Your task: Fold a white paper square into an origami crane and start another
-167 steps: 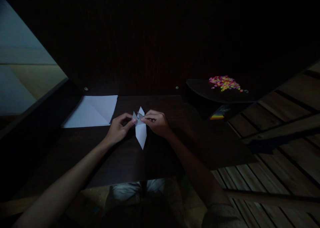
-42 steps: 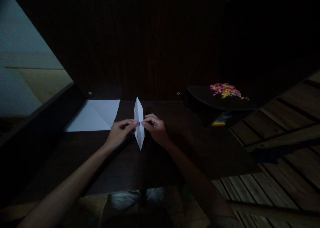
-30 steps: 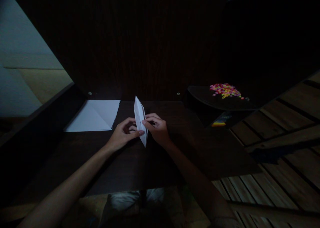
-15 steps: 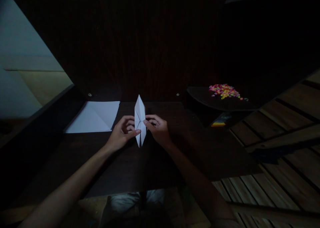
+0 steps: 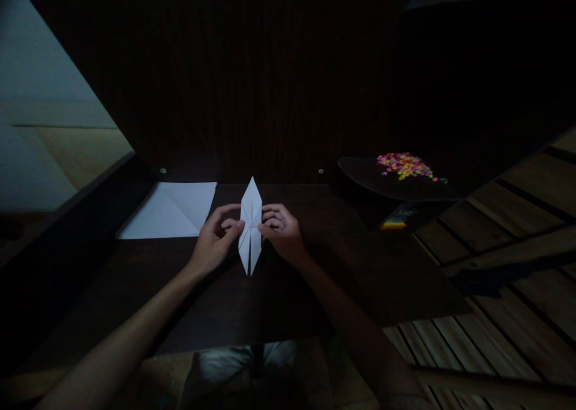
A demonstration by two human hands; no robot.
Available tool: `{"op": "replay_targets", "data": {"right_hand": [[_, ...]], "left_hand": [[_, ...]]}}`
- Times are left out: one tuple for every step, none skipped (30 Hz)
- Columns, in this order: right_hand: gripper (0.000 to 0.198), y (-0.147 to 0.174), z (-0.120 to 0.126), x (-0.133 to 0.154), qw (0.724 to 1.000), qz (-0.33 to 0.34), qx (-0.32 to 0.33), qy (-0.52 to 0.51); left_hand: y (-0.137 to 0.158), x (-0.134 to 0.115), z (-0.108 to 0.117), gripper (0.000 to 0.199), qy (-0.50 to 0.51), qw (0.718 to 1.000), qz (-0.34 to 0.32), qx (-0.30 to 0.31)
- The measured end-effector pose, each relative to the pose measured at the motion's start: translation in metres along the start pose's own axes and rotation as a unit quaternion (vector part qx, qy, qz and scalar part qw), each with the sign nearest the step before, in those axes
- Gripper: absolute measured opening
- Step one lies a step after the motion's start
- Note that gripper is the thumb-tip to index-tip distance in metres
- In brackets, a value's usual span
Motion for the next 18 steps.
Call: {"op": "replay_targets", "data": {"right_hand": [[0.041, 0.0, 0.0, 0.0, 1.0, 0.002, 0.008, -0.005], [0.045, 0.0, 0.0, 0.0, 1.0, 0.003, 0.017, -0.012], [0.048, 0.0, 0.001, 0.0, 0.999, 0.001, 0.028, -0.019], [0.051, 0.0, 0.001, 0.0, 0.999, -0.004, 0.038, -0.026], [0.053, 0.0, 0.0, 0.0, 0.998, -0.011, 0.048, -0.033], [0.055, 0.0, 0.0, -0.001, 0.997, -0.02, 0.058, -0.038], [0.056, 0.001, -0.001, -0.001, 0.996, -0.029, 0.069, -0.043], [0.056, 0.001, -0.002, -0.002, 0.995, -0.038, 0.08, -0.047], [0.056, 0.002, -0.003, -0.002, 0.994, -0.045, 0.091, -0.05], [0.056, 0.003, -0.005, -0.002, 0.992, -0.052, 0.101, -0.051], [0.055, 0.004, -0.006, -0.002, 0.991, -0.056, 0.109, -0.051], [0.053, 0.005, -0.008, -0.002, 0.991, -0.059, 0.113, -0.05], [0.051, 0.006, -0.009, -0.002, 0.991, -0.06, 0.113, -0.049], [0.049, 0.006, -0.009, -0.002, 0.991, -0.059, 0.112, -0.047], [0.046, 0.007, -0.01, -0.001, 0.992, -0.057, 0.109, -0.044], [0.044, 0.008, -0.01, -0.001, 0.992, -0.053, 0.105, -0.038], [0.042, 0.008, -0.01, 0.0, 0.993, -0.049, 0.103, -0.031], [0.041, 0.008, -0.009, 0.0, 0.993, -0.044, 0.104, -0.024]], "left_hand": [[0.001, -0.001, 0.0, 0.042, 0.002, 1.0, 0.001, 0.005], [0.002, -0.001, -0.001, 0.046, 0.008, 1.0, 0.004, 0.011], [0.003, -0.002, -0.002, 0.048, 0.015, 1.0, 0.01, 0.019], [0.003, -0.002, -0.002, 0.05, 0.023, 0.999, 0.016, 0.026], [0.003, -0.001, -0.003, 0.051, 0.031, 0.999, 0.023, 0.033], [0.003, -0.001, -0.004, 0.051, 0.038, 0.998, 0.029, 0.037], [0.003, -0.001, -0.004, 0.051, 0.045, 0.998, 0.032, 0.039], [0.003, -0.001, -0.005, 0.051, 0.051, 0.997, 0.033, 0.041], [0.002, -0.001, -0.005, 0.05, 0.057, 0.997, 0.031, 0.042], [0.002, -0.001, -0.006, 0.05, 0.061, 0.997, 0.027, 0.043], [0.002, -0.001, -0.007, 0.049, 0.064, 0.997, 0.023, 0.045], [0.002, -0.002, -0.007, 0.048, 0.067, 0.996, 0.02, 0.049], [0.001, -0.002, -0.008, 0.046, 0.07, 0.996, 0.018, 0.053], [0.001, -0.002, -0.008, 0.045, 0.072, 0.996, 0.017, 0.053], [0.001, -0.002, -0.007, 0.044, 0.072, 0.996, 0.016, 0.05], [0.001, -0.002, -0.007, 0.043, 0.07, 0.996, 0.015, 0.045], [0.001, -0.002, -0.006, 0.041, 0.068, 0.997, 0.013, 0.04], [0.0, -0.002, -0.005, 0.038, 0.067, 0.997, 0.009, 0.036]]}}
Point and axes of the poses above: each hand's wrist, its own y-axis away from the middle knuckle, its own z-axis out of the back of the hand, x = y × z, the point moved 4 cm from there along -y, towards the middle knuckle
